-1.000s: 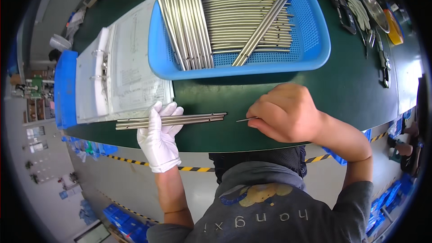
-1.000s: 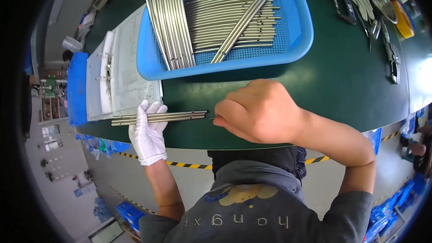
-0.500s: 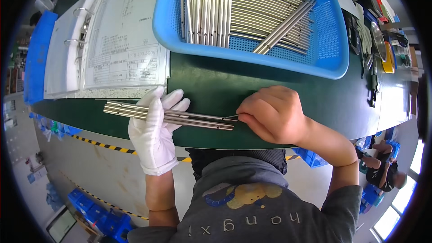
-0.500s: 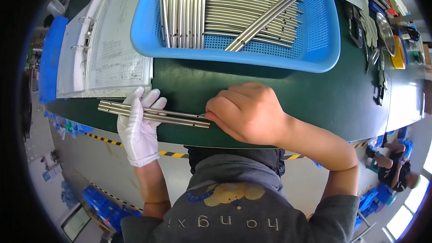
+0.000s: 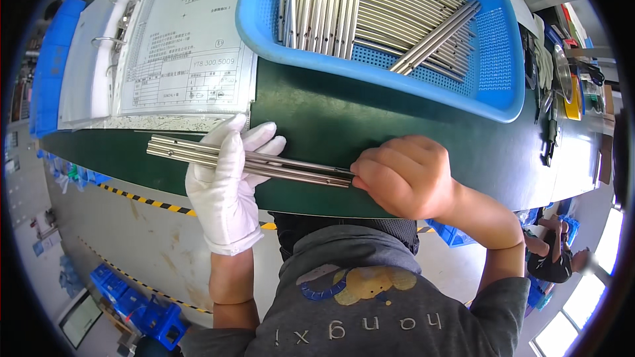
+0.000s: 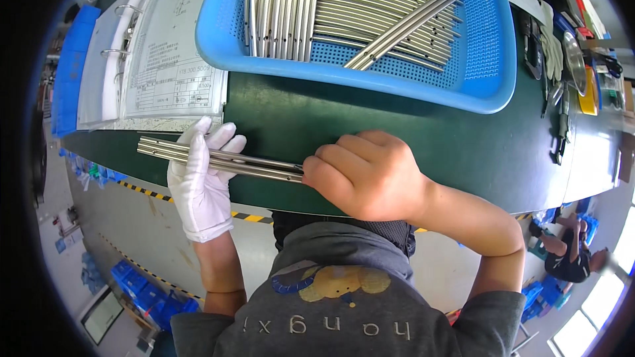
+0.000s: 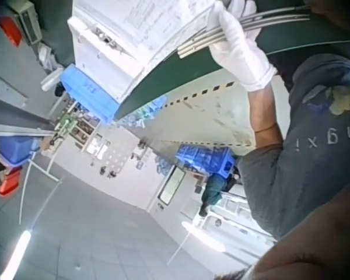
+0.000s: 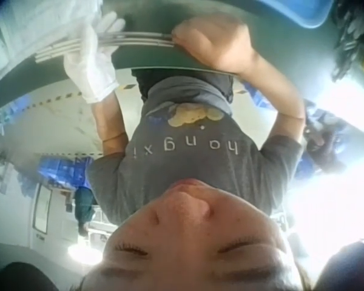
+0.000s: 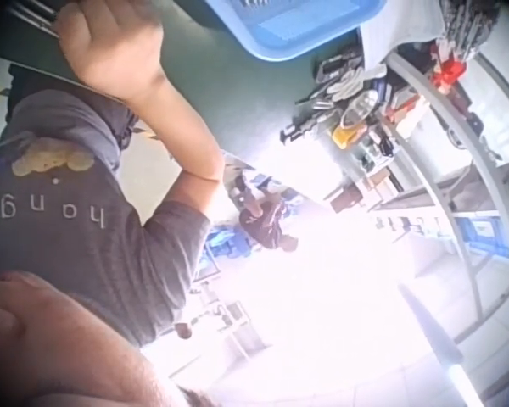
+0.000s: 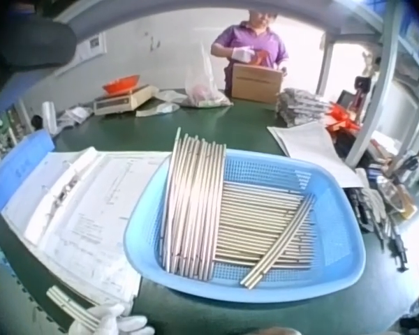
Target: The recorder is inspecting and sorting hollow metal rods using a thin probe or testing needle.
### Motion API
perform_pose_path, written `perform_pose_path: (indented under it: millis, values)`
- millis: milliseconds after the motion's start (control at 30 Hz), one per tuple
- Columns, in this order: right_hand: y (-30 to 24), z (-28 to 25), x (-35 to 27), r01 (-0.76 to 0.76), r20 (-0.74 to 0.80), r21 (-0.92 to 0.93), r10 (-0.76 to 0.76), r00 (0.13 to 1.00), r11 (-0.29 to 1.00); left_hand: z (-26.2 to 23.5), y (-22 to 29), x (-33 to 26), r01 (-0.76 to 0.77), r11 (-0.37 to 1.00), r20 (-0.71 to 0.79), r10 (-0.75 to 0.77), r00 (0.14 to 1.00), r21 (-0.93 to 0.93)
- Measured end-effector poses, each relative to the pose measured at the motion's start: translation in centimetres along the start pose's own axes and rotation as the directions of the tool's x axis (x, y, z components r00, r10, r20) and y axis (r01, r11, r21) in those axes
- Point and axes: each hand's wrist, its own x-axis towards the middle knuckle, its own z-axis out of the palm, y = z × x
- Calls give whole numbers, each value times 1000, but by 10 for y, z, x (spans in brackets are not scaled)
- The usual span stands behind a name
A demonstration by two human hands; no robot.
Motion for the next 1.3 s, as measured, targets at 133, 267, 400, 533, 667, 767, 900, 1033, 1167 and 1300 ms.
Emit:
perform_pose_path:
  millis: [133,267,400,533,667,767,900,1033,1167,1300]
  values:
    - [-12,-2,5,38,26,-160,-34,999,986,0,-2,0,-8,1000,0,8,1000,-20]
    - [-20,-3,8,12,76,-188,3,997,982,-2,0,-1,15,999,1,-15,1000,-38]
    - [-17,-3,7,28,90,-164,-13,996,986,-2,0,-1,13,1000,15,-13,1000,-26]
    - [-17,-2,6,14,40,-146,-8,999,989,-4,-3,-1,-12,999,29,13,999,-41]
    - [-17,1,6,16,95,-154,-2,995,988,-5,-6,-4,-52,995,84,59,995,-80]
    - [-11,1,6,-26,96,-91,35,995,996,-5,-8,-5,-68,988,96,81,992,-138]
    - [-2,1,6,-34,62,-11,35,997,999,-5,-10,-4,-71,990,82,81,993,-119]
    - [-2,-4,6,27,-68,21,-25,997,999,-5,-9,-3,-84,988,106,97,990,-128]
    - [-4,-5,4,-1,-50,79,5,999,997,-4,-9,-4,-62,988,76,74,994,-142]
    - [-5,-2,1,2,-25,74,0,1000,997,-3,-8,-5,-55,994,47,59,997,-98]
